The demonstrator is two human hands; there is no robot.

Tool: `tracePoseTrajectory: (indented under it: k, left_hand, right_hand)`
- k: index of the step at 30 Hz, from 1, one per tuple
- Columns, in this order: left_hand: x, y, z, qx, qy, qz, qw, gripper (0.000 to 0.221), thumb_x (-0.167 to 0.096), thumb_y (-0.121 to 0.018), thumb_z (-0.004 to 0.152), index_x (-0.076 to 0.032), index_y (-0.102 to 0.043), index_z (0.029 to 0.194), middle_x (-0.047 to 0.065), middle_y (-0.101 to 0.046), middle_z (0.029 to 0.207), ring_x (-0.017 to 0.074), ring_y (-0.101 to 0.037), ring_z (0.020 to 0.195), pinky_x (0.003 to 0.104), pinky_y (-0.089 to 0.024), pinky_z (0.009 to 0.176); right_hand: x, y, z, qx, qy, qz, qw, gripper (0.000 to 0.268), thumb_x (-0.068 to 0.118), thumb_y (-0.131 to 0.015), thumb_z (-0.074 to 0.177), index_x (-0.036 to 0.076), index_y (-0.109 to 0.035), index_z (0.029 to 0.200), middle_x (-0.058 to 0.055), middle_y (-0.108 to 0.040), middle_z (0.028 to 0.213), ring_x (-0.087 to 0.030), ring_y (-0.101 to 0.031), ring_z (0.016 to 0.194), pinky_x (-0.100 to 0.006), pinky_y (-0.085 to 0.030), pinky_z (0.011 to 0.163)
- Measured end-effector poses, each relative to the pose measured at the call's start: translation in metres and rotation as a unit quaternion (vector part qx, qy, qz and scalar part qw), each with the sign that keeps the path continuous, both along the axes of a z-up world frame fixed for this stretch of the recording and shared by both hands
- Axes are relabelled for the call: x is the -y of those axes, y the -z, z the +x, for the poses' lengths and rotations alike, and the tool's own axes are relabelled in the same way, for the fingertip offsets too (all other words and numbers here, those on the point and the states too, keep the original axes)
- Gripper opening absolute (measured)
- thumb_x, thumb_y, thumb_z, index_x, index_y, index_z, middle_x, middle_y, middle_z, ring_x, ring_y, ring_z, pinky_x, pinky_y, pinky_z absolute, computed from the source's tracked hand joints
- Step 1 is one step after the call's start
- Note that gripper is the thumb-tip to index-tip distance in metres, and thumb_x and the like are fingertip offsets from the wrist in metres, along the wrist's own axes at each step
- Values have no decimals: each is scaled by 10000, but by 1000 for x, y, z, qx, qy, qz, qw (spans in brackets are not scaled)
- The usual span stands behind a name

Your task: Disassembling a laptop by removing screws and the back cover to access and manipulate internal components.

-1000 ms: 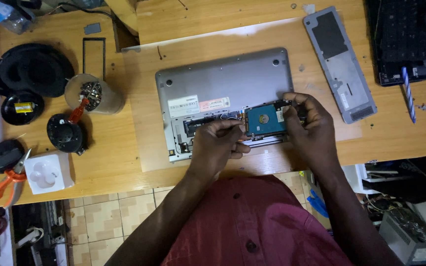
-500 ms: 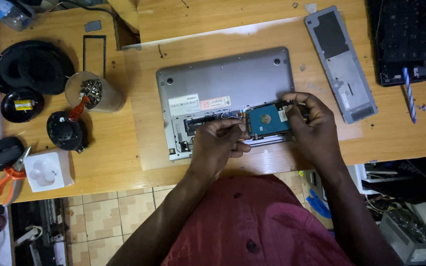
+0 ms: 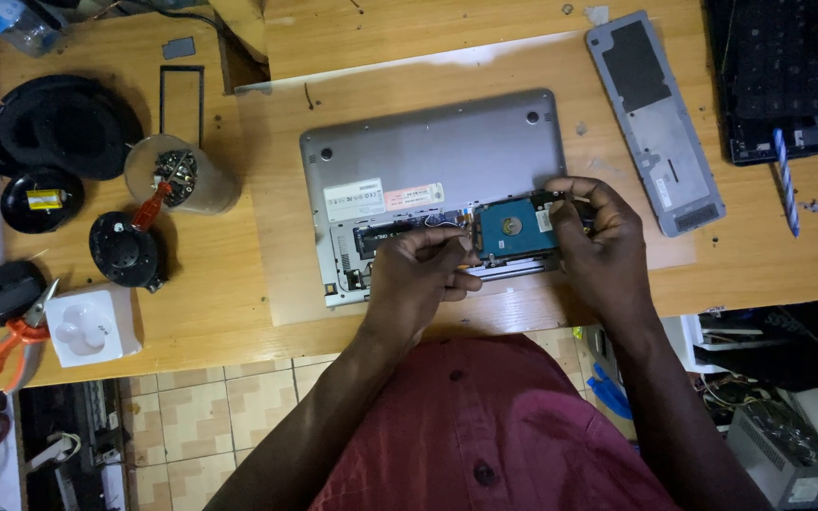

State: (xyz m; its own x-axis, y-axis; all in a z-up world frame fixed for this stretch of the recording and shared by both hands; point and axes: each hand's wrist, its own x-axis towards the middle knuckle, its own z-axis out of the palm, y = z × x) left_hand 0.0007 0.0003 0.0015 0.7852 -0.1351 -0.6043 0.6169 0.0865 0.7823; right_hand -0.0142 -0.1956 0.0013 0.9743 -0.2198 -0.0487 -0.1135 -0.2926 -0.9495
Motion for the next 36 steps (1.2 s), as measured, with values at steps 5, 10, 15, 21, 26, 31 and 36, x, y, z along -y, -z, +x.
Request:
tracePoseTrajectory:
  k: [5,10,15,21,26,31,36]
  left_hand:
    - [0,4,1,-2,-4,-5,1000,329,-124,-671,938,69,-686,1203,215,-748,932,243,-774,679,318,-651,598]
    - [-1,-2,0,-3,-5,1,1000,317,-124,-679,931,63,-693,1187,209,-745,923,239,-773,678,323,-652,599]
    - [-1,-1,0,6,-1,-8,1000,338,-133,-684,928,79,-682,1192,214,-744,915,231,-768,660,314,-646,591]
    - [1,0,-2,18,4,8,1000,341,-133,-677,922,75,-686,1192,202,-746,899,219,-768,657,310,-645,597]
    - [0,0,0,16,1,3,1000,360,-137,-676,926,87,-677,1207,205,-736,904,229,-770,674,307,-645,604]
    - [0,3,-1,15,-3,-1,1000,350,-142,-686,926,81,-680,1197,191,-731,894,224,-768,677,301,-645,599]
    - [0,1,0,14,13,2,1000,362,-137,-692,926,83,-677,1213,196,-728,887,248,-776,696,332,-651,630]
  right_hand:
    - [1,2,2,8,-11,1,1000,229,49,-520,1050,-5,-636,1239,-119,-592,783,-116,-521,594,-229,-453,495]
    - [0,2,1,27,-17,-4,999,226,57,-533,1056,-26,-641,1237,-142,-596,794,-140,-540,626,-255,-453,521]
    - [-2,-1,2,28,-21,-10,999,220,22,-519,1046,-20,-643,1222,-113,-587,800,-144,-549,688,-257,-461,596]
    - [-3,0,0,44,-23,-37,998,214,13,-524,1045,-51,-650,1205,-184,-590,864,-233,-579,760,-365,-498,687]
    - [-1,9,-4,37,-13,-26,999,225,-6,-502,1048,-40,-624,1234,-147,-603,909,-181,-570,741,-313,-490,688]
    - [1,17,-6,38,-7,-20,999,228,-11,-505,1045,-29,-621,1240,-149,-608,971,-181,-587,801,-319,-496,720]
    - [3,15,-3,19,-27,15,999,233,11,-517,1043,-25,-585,1262,-112,-580,911,-149,-560,756,-278,-479,656]
